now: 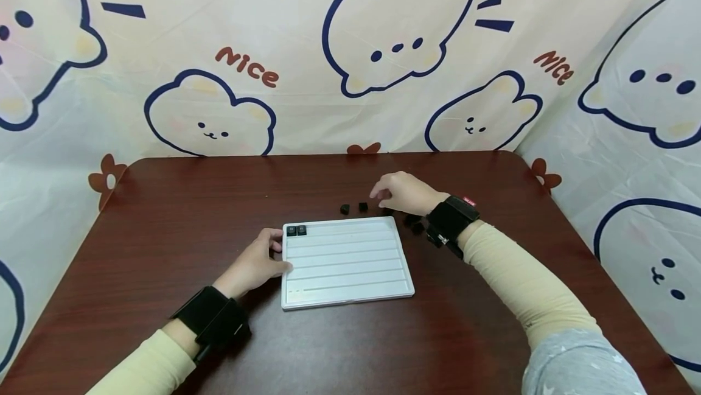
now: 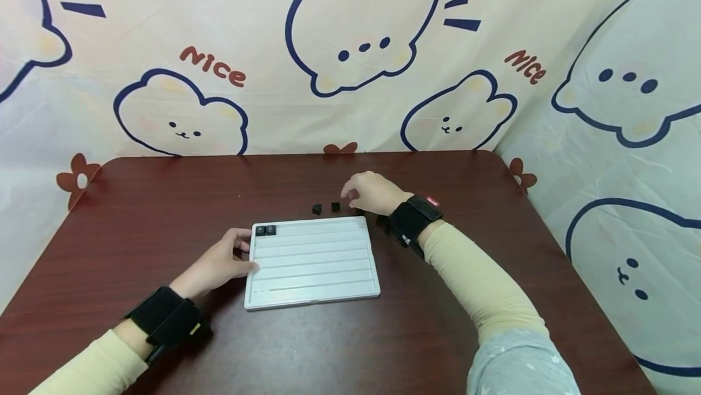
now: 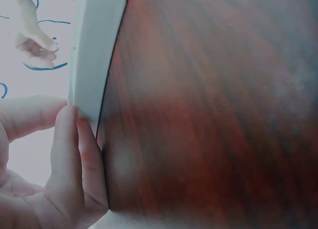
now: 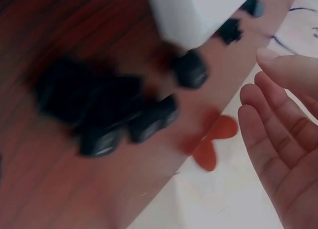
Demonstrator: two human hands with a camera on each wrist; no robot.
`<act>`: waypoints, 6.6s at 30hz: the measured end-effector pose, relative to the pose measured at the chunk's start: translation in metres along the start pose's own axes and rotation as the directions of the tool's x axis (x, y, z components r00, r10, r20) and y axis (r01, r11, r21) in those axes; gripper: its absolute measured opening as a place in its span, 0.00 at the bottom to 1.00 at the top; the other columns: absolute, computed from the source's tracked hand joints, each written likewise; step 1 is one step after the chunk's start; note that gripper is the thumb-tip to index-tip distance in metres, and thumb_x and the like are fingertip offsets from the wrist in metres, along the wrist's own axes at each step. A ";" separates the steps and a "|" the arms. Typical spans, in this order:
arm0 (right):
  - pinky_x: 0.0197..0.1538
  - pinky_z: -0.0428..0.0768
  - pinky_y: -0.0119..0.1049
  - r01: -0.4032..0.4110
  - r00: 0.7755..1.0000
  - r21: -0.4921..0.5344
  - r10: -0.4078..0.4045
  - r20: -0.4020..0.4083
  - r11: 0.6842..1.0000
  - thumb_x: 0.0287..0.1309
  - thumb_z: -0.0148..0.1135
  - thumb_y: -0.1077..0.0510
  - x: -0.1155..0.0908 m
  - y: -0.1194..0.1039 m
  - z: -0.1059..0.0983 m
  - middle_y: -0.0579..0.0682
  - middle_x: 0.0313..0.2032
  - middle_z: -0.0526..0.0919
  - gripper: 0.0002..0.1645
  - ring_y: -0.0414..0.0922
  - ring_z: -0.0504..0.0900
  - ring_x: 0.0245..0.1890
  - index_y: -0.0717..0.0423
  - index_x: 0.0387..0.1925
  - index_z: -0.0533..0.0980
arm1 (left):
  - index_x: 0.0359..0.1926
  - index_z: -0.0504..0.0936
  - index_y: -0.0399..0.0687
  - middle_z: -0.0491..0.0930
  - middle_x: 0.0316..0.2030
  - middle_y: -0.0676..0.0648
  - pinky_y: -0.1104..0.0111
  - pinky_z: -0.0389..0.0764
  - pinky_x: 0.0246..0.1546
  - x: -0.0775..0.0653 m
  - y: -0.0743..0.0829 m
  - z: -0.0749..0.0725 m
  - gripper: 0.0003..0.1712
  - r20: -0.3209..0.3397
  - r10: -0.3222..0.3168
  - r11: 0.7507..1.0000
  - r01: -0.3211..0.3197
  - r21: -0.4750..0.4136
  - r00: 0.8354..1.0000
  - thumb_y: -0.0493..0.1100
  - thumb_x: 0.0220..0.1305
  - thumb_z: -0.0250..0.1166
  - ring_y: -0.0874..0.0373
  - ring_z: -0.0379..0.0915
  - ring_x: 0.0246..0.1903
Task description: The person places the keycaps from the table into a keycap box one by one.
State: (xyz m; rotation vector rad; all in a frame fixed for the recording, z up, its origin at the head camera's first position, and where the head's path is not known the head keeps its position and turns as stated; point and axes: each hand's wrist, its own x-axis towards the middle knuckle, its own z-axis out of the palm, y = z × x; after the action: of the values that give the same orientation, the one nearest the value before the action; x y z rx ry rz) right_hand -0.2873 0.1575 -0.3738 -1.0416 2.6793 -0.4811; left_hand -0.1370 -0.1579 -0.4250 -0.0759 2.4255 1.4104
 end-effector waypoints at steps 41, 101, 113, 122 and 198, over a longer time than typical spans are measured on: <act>0.51 0.80 0.47 -0.090 0.996 -0.055 0.091 0.023 0.994 0.61 0.70 0.66 -0.012 0.022 0.020 0.55 0.48 0.85 0.15 0.51 0.82 0.47 0.59 0.50 0.85 | 0.71 0.61 0.31 0.72 0.52 0.36 0.63 0.75 0.39 -0.004 0.000 0.001 0.41 -0.013 0.000 1.000 0.000 0.027 1.000 0.32 0.62 0.71 0.50 0.71 0.40; 0.42 0.79 0.34 0.086 0.996 -0.077 -0.087 -0.015 0.993 0.59 0.75 0.62 -0.006 -0.030 0.022 0.50 0.43 0.85 0.16 0.42 0.77 0.36 0.58 0.50 0.85 | 0.71 0.61 0.30 0.72 0.50 0.37 0.62 0.80 0.41 -0.004 0.002 0.003 0.41 -0.029 -0.002 1.000 0.003 0.006 1.000 0.30 0.61 0.71 0.48 0.72 0.44; 0.42 0.79 0.32 0.146 0.989 -0.068 -0.148 -0.016 0.987 0.60 0.74 0.62 0.000 -0.042 0.026 0.50 0.43 0.85 0.15 0.40 0.79 0.36 0.60 0.49 0.86 | 0.71 0.61 0.30 0.71 0.50 0.37 0.62 0.81 0.41 -0.004 0.003 0.004 0.40 -0.019 0.010 1.000 -0.010 -0.018 1.000 0.29 0.62 0.71 0.50 0.72 0.42; 0.42 0.78 0.31 0.169 0.985 -0.039 -0.170 -0.022 0.985 0.60 0.74 0.62 0.010 -0.053 0.031 0.49 0.41 0.85 0.15 0.39 0.78 0.36 0.59 0.49 0.86 | 0.71 0.61 0.30 0.72 0.50 0.37 0.63 0.80 0.39 -0.003 0.003 0.004 0.40 -0.032 -0.006 1.000 0.006 0.006 0.999 0.30 0.62 0.71 0.49 0.72 0.43; 0.42 0.76 0.36 -0.017 0.993 -0.009 0.018 0.116 1.000 0.58 0.75 0.62 0.056 -0.110 0.062 0.46 0.34 0.80 0.10 0.44 0.76 0.36 0.54 0.41 0.83 | 0.70 0.63 0.29 0.74 0.49 0.37 0.60 0.74 0.42 -0.001 0.000 0.002 0.40 -0.036 0.022 0.998 -0.020 0.053 0.999 0.32 0.61 0.72 0.48 0.71 0.43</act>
State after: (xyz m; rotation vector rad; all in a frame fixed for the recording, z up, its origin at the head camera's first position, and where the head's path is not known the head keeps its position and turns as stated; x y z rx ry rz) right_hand -0.2400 0.0293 -0.3941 -1.0146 2.5882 -0.3937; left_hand -0.1352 -0.1561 -0.4251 -0.0651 2.4987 1.3644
